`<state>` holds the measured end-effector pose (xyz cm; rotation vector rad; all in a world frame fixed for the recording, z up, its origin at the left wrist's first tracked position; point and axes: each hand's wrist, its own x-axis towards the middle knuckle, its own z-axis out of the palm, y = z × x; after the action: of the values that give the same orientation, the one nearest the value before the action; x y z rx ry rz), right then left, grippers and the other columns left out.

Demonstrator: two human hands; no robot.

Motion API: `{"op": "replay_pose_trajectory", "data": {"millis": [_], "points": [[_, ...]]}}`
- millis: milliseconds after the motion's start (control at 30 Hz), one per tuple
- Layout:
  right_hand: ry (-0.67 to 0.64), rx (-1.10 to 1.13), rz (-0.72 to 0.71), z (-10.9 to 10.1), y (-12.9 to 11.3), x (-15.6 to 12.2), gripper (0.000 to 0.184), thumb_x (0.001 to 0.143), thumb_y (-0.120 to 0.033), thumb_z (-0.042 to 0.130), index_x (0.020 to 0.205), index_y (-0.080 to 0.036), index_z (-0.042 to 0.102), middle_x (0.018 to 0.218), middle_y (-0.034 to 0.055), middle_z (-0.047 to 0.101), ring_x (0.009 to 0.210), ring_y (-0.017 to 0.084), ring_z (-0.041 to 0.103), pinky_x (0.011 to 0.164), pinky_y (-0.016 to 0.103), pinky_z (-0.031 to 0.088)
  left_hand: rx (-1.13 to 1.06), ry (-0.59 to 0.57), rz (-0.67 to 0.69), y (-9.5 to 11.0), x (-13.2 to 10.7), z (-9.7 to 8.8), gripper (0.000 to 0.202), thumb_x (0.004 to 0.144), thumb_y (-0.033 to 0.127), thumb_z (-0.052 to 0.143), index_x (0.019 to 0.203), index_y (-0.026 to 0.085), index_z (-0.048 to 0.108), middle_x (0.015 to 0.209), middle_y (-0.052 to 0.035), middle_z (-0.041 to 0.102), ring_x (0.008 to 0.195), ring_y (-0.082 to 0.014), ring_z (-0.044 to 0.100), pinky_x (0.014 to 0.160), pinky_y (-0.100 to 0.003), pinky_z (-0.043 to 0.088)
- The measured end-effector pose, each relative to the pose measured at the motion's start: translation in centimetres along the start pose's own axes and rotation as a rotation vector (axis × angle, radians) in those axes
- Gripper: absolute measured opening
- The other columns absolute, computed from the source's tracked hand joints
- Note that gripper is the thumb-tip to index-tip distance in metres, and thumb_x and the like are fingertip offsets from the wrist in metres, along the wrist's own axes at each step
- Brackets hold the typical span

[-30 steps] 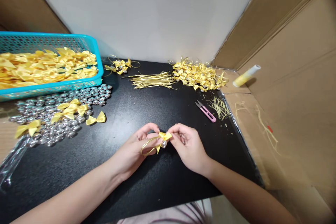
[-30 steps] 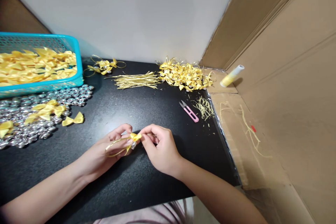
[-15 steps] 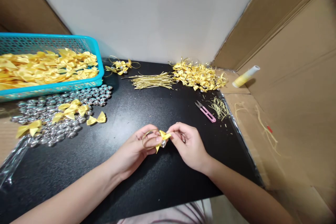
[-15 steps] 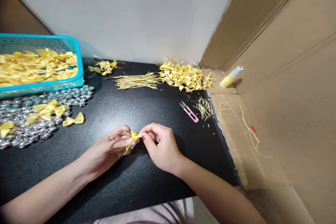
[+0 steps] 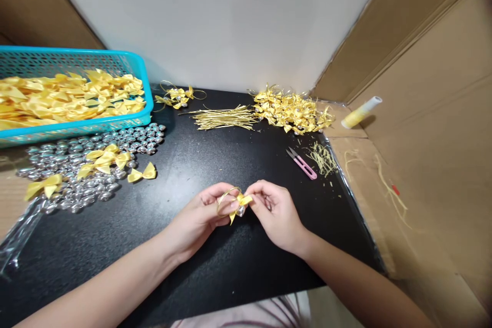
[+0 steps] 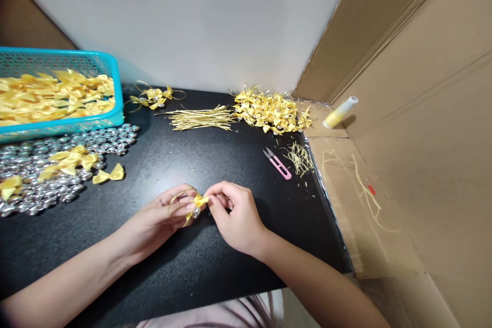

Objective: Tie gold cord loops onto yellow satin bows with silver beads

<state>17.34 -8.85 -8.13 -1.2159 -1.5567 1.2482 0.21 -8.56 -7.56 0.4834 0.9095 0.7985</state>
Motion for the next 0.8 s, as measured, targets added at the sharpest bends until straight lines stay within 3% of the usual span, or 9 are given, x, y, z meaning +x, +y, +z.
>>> {"op": "replay_pose_trajectory", "data": {"millis": [300,533,800], "points": [[-0.009,0.027,0.035,0.13,0.01,-0.05,0.009,0.084,-0.023,0.055,0.078,-0.018,0.061,0.063,-0.0027,0.049,0.056,0.010,0.043,0.055,0.024,0.037,0.046,0.020,0.029,-0.01,-0.09,0.12,0.029,0.055,0.027,0.090,0.072,0.016,0.069,0.062,0.0008,0.065,0.055,-0.0086,0.051,0.050,-0.018,0.032],[-0.032,0.125,0.056,0.15,0.08,0.19,0.012,0.086,-0.027,0.055,0.079,-0.019,0.058,0.066,-0.0019,0.051,0.060,0.011,0.049,0.059,0.025,0.042,0.073,-0.006,0.120,-0.07,-0.15,0.03,0.026,0.061,0.031,0.089,0.078,0.017,0.074,0.068,-0.0015,0.072,0.062,-0.0109,0.060,0.058,-0.019,0.040],[-0.016,0.134,0.058,0.15,0.44,0.20,0.014,0.088,-0.031,0.055,0.081,-0.019,0.058,0.067,-0.0014,0.053,0.062,0.012,0.051,0.061,0.025,0.043,0.058,0.025,0.121,0.17,-0.13,0.03,0.028,0.058,0.031,0.090,0.077,0.017,0.075,0.067,-0.0021,0.072,0.060,-0.0112,0.060,0.055,-0.019,0.040]]}}
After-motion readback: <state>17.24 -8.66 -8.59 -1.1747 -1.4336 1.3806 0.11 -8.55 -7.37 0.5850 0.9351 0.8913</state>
